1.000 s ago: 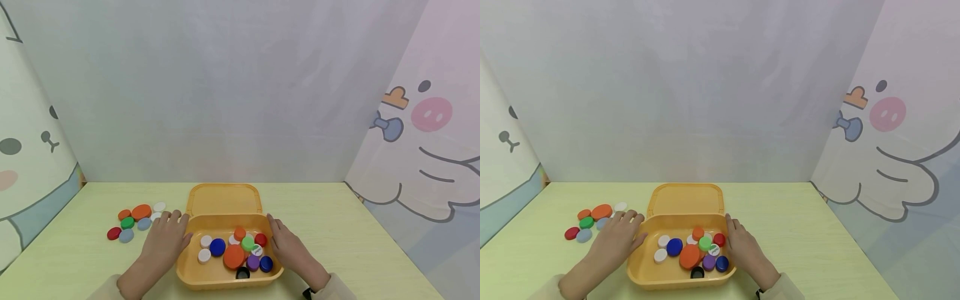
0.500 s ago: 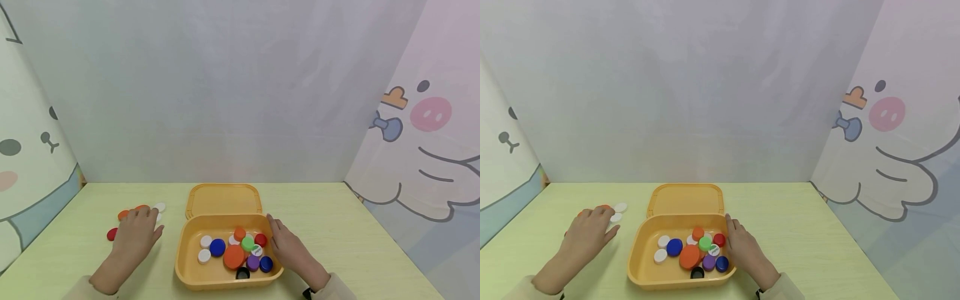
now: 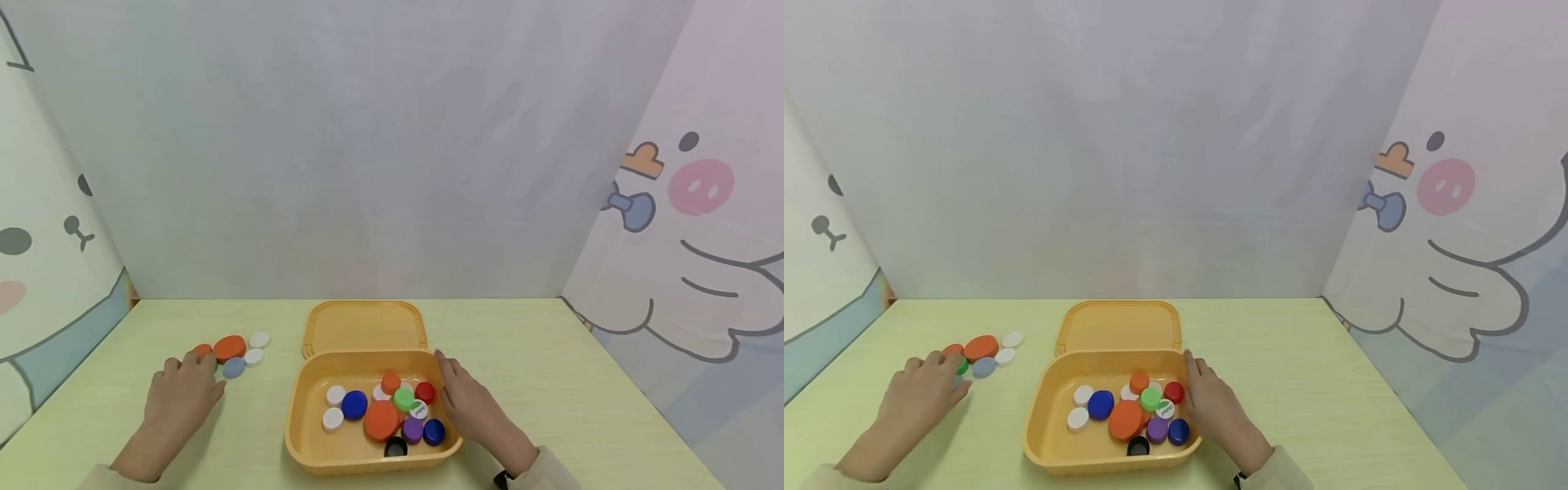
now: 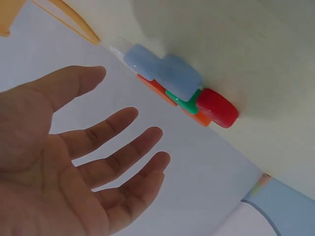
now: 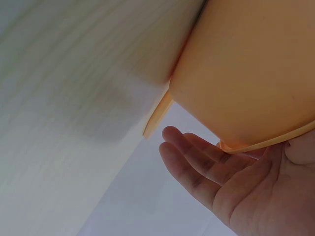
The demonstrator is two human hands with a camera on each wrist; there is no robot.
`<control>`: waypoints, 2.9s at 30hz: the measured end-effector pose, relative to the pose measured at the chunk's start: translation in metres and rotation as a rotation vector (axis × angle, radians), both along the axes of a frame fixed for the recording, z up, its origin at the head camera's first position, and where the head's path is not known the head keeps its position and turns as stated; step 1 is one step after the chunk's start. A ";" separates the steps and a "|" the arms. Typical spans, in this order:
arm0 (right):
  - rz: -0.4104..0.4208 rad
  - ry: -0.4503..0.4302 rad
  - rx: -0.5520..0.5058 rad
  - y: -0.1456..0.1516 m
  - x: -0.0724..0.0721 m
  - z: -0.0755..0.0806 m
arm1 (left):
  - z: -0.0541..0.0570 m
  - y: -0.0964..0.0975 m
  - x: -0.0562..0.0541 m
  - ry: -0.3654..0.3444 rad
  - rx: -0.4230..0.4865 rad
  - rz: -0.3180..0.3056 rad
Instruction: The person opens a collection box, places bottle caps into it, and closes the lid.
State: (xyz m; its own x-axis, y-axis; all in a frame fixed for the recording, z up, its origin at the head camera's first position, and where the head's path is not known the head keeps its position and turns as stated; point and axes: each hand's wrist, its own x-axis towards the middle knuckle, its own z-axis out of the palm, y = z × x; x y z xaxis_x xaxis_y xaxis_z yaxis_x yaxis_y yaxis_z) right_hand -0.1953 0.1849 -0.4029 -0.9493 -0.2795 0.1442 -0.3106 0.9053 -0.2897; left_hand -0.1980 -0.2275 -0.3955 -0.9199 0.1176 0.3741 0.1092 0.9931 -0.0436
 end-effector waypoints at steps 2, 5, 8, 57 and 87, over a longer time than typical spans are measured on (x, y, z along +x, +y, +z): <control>0.000 0.003 -0.002 0.000 0.000 0.001 | -0.002 -0.004 0.000 -0.029 -0.006 0.016; -0.003 0.003 -0.002 -0.001 0.001 0.001 | -0.004 -0.008 -0.001 -0.061 0.002 0.034; -0.003 0.000 -0.001 -0.001 0.001 0.002 | -0.006 -0.011 -0.002 -0.094 0.012 0.052; -0.014 -0.015 -0.009 -0.001 -0.001 0.001 | 0.012 0.020 0.004 0.128 0.030 -0.078; -0.009 -0.016 -0.002 0.001 -0.002 0.000 | 0.029 0.135 0.030 -0.091 0.045 -0.223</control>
